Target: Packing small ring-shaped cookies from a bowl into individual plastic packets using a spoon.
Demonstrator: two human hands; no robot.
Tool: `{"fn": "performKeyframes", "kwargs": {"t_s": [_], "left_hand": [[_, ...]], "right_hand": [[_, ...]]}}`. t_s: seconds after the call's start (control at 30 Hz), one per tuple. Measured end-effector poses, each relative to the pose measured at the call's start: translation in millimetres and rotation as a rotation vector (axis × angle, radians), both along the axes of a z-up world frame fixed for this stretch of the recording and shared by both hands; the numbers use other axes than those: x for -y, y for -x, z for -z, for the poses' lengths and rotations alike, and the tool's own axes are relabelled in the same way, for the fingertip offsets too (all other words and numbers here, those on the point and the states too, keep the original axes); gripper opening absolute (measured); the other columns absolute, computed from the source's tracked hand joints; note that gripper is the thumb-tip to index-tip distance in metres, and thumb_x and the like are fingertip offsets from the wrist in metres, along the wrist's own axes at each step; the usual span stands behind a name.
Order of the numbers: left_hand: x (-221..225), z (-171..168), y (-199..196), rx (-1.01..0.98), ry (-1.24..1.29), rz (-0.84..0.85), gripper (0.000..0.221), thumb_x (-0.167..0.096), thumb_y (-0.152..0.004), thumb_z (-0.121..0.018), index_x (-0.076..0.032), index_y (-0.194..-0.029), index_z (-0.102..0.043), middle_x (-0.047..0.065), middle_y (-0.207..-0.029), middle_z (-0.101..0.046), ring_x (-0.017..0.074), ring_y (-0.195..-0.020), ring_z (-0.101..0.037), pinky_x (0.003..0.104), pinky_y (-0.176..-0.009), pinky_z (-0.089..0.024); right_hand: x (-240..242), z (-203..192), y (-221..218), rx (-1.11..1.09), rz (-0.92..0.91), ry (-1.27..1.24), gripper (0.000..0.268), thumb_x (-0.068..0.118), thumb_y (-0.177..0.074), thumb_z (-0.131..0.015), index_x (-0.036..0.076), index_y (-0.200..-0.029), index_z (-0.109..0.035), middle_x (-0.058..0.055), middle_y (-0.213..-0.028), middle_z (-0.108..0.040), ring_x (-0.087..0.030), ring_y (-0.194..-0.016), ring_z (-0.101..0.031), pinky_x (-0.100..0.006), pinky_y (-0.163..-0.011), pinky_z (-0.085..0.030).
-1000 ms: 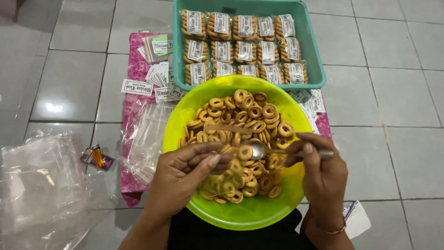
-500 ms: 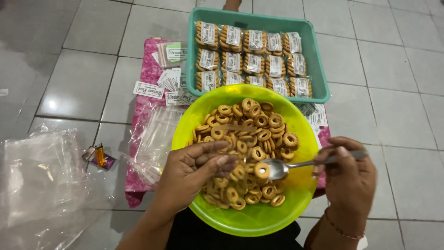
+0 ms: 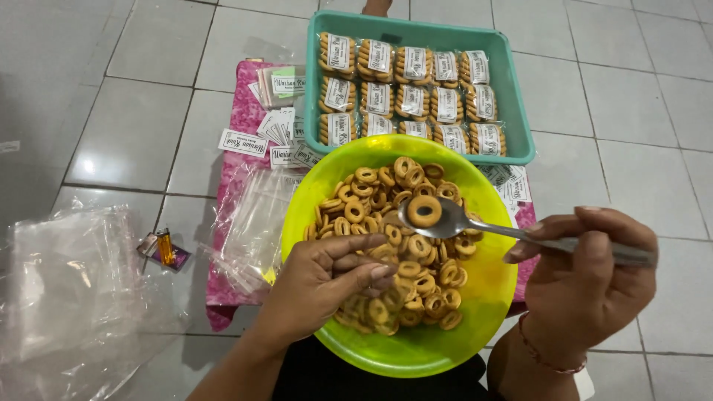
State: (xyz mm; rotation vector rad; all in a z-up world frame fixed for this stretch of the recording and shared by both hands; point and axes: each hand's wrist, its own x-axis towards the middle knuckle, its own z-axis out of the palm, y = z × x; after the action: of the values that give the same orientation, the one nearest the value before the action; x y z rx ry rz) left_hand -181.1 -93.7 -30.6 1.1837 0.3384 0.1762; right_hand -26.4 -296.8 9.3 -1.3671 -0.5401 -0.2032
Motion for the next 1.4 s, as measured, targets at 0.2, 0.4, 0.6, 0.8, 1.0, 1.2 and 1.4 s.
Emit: {"fn": "performKeyframes", "kwargs": {"t_s": [0.2, 0.4, 0.6, 0.8, 1.0, 1.2, 1.4], "left_hand": [[-0.6, -1.4, 0.3, 0.028, -0.033, 0.036, 0.049, -0.003, -0.088, -0.072, 0.010, -0.135, -0.063, 0.019, -0.095, -0.083, 0.0169, -0.077, -0.080, 0.021, -0.066, -0.066], [-1.6, -7.2, 1.2, -0.011, -0.217, 0.050, 0.047, -0.007, -0.086, -0.073, 0.006, -0.131, -0.067, 0.016, -0.099, -0.085, 0.0105, -0.074, -0.080, 0.016, -0.062, -0.062], [-1.9, -10.8, 0.1, 0.076, -0.237, 0.048, 0.043, -0.012, -0.090, -0.070, 0.005, -0.129, -0.068, 0.015, -0.107, -0.083, 0.0097, -0.076, -0.076, 0.017, -0.063, -0.059], [-2.7, -14.5, 0.7, 0.051, -0.296, 0.044, 0.039, -0.015, -0.092, -0.067, 0.006, -0.125, -0.071, 0.010, -0.098, -0.085, 0.0072, -0.071, -0.074, 0.018, -0.062, -0.057], [-1.7, -6.2, 0.4, 0.039, -0.095, -0.028, 0.036, -0.008, -0.092, -0.066, 0.008, -0.125, -0.068, 0.019, -0.111, -0.082, 0.0214, -0.098, -0.082, 0.026, -0.082, -0.067], [-0.4, -1.5, -0.2, 0.038, 0.022, -0.061, 0.036, -0.005, -0.094, -0.063, 0.011, -0.127, -0.066, 0.022, -0.109, -0.080, 0.0253, -0.097, -0.081, 0.030, -0.084, -0.068], [0.2, -7.0, -0.2, 0.056, 0.024, -0.088, 0.032, -0.004, -0.097, -0.058, 0.010, -0.124, -0.066, 0.022, -0.106, -0.079, 0.0258, -0.094, -0.080, 0.031, -0.084, -0.067]], "right_hand": [[11.9, 12.4, -2.8, 0.059, -0.150, 0.056, 0.020, 0.001, -0.113, -0.035, 0.001, -0.128, -0.048, -0.016, -0.095, -0.067, -0.017, -0.065, -0.065, -0.020, -0.065, -0.060], [20.6, 20.3, -11.3, 0.196, -0.226, 0.058, 0.018, 0.001, -0.115, -0.034, 0.010, -0.126, -0.046, -0.011, -0.093, -0.064, -0.019, -0.080, -0.070, -0.027, -0.071, -0.066], [24.9, 29.5, -20.5, 0.285, -0.249, -0.008, 0.026, 0.037, -0.114, -0.052, 0.014, -0.123, -0.047, -0.011, -0.093, -0.068, -0.015, -0.071, -0.071, -0.021, -0.061, -0.062], [29.8, 31.8, -21.7, 0.252, -0.092, -0.032, 0.021, 0.039, -0.117, -0.052, 0.020, -0.125, -0.048, 0.000, -0.082, -0.058, -0.013, -0.072, -0.065, -0.019, -0.058, -0.051], [21.5, 23.4, -14.2, 0.229, 0.164, 0.045, 0.015, 0.008, -0.123, -0.040, 0.014, -0.134, -0.048, -0.005, -0.085, -0.061, -0.012, -0.058, -0.055, -0.017, -0.049, -0.037], [2.6, 39.6, -3.3, 0.186, -0.037, 0.244, 0.019, 0.000, -0.115, -0.046, 0.003, -0.134, -0.045, -0.014, -0.100, -0.067, -0.019, -0.081, -0.070, -0.024, -0.071, -0.061], [5.4, 35.4, 1.5, 0.032, -0.146, 0.311, 0.017, 0.006, -0.111, -0.048, 0.000, -0.127, -0.050, -0.016, -0.101, -0.069, -0.019, -0.080, -0.069, -0.025, -0.078, -0.060]]}}
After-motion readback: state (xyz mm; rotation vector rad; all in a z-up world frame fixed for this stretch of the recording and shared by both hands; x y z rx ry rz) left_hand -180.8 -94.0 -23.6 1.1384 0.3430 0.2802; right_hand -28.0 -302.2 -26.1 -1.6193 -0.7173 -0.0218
